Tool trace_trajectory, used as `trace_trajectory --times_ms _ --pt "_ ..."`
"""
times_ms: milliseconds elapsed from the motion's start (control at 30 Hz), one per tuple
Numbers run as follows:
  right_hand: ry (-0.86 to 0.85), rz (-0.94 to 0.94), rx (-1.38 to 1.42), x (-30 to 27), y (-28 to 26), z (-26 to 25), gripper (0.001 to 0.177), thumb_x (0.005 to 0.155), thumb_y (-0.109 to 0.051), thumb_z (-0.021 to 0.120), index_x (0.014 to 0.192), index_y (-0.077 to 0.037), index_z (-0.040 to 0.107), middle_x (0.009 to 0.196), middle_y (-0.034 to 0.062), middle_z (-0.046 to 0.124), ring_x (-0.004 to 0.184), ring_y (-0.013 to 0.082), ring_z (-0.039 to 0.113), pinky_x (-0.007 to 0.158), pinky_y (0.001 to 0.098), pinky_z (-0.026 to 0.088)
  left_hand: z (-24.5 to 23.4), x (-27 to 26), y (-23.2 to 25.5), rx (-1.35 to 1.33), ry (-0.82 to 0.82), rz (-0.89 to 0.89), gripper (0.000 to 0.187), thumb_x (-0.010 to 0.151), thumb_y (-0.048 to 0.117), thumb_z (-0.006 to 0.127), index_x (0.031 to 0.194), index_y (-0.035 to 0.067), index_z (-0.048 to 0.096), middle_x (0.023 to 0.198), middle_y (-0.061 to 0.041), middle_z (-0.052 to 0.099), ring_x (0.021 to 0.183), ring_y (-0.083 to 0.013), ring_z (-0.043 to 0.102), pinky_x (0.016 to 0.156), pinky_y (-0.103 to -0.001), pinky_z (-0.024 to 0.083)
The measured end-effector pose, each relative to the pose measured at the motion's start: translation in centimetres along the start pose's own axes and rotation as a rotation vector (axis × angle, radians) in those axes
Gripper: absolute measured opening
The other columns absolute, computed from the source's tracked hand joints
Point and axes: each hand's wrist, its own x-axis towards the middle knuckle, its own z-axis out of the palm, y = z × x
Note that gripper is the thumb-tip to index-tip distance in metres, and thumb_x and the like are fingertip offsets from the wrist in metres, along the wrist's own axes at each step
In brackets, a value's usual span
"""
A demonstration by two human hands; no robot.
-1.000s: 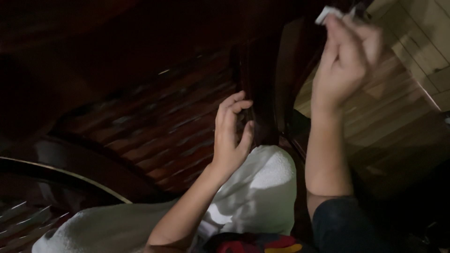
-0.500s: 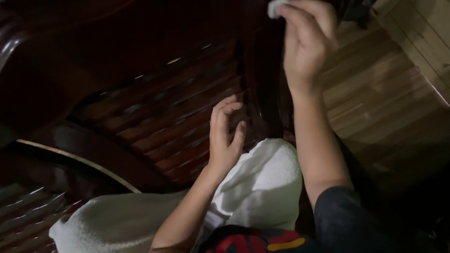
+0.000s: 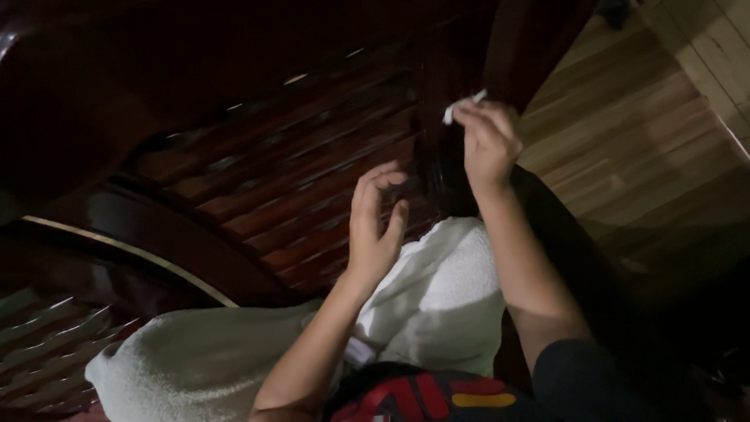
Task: The person wipes the wooden headboard of a bed with a white cloth. They apply liquid from a small bottle onto the cloth and continue wiping the headboard surface.
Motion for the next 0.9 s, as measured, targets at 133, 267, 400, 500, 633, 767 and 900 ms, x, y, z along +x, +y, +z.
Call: trace_trajectory --times_ms 133,267,400,500,633,767,900 --pt "-0.032 0.030 -0.019 -3.5 0.4 -0.7 0.016 0.090 0.008 0.076 0.097 -0.005 0.080 0.098 0.0100 0.075 0.093 0.0232 0.074 0.082 0.0329 0.062 0.5 -0.2 -0.1 0.025 0.002 -0.009 0.031 0.092 -0.005 0.060 0.122 0.003 0.060 0.144 -0.016 0.052 0.131 -0.0304 0.056 0.104 -0.037 0.053" --pt "-0.138 0.128 -0.064 -6.3 -0.6 -2.6 0.018 0.083 0.009 0.074 0.094 -0.004 0.078 0.094 0.0087 0.074 0.089 0.0238 0.071 0.077 0.0334 0.058 0.7 -0.3 -0.5 0.035 -0.006 -0.020 0.031 0.092 -0.005 0.059 0.121 0.004 0.059 0.144 -0.016 0.053 0.132 -0.0313 0.056 0.105 -0.038 0.052" --pt "-0.179 0.142 -0.033 -7.0 -1.3 -3.5 0.020 0.083 0.011 0.071 0.095 -0.004 0.076 0.094 0.0081 0.073 0.090 0.0256 0.070 0.079 0.0352 0.057 0.2 -0.9 -1.0 0.116 0.003 0.016 0.034 0.089 -0.005 0.062 0.122 0.003 0.060 0.142 -0.017 0.055 0.134 -0.0347 0.055 0.113 -0.043 0.044" --pt "-0.201 0.129 -0.028 -5.8 -1.9 -3.4 0.017 0.089 0.009 0.072 0.098 -0.005 0.077 0.097 0.0085 0.073 0.090 0.0253 0.070 0.079 0.0357 0.057 -0.3 -1.2 -1.5 0.114 0.008 0.006 0.034 0.089 -0.005 0.063 0.121 0.004 0.060 0.142 -0.017 0.056 0.134 -0.0348 0.055 0.114 -0.043 0.043" --pt "-0.189 0.102 0.053 -1.5 -2.7 -1.7 0.019 0.095 0.008 0.070 0.106 -0.006 0.077 0.101 0.0097 0.071 0.094 0.0252 0.071 0.082 0.0356 0.058 -0.6 -1.4 -2.0 0.017 0.007 -0.118 0.030 0.090 -0.002 0.060 0.120 0.005 0.060 0.143 -0.015 0.053 0.130 -0.0320 0.057 0.104 -0.039 0.051" --pt "-0.087 -0.010 0.060 4.4 -3.5 0.1 0.020 0.095 0.008 0.072 0.108 -0.006 0.079 0.101 0.0093 0.069 0.092 0.0245 0.070 0.079 0.0338 0.058 -1.0 -2.0 -2.6 0.132 0.021 -0.014 0.032 0.090 -0.006 0.063 0.121 0.003 0.062 0.142 -0.017 0.055 0.131 -0.0335 0.055 0.108 -0.041 0.047" --pt "0.017 -0.127 0.125 8.9 -5.4 1.0 0.017 0.100 0.007 0.077 0.112 -0.005 0.076 0.103 0.0087 0.067 0.092 0.0225 0.070 0.078 0.0339 0.059 -1.3 -2.6 -3.2 0.076 0.014 -0.067 0.030 0.092 -0.007 0.060 0.120 0.003 0.061 0.143 -0.015 0.053 0.128 -0.0293 0.057 0.100 -0.035 0.053"
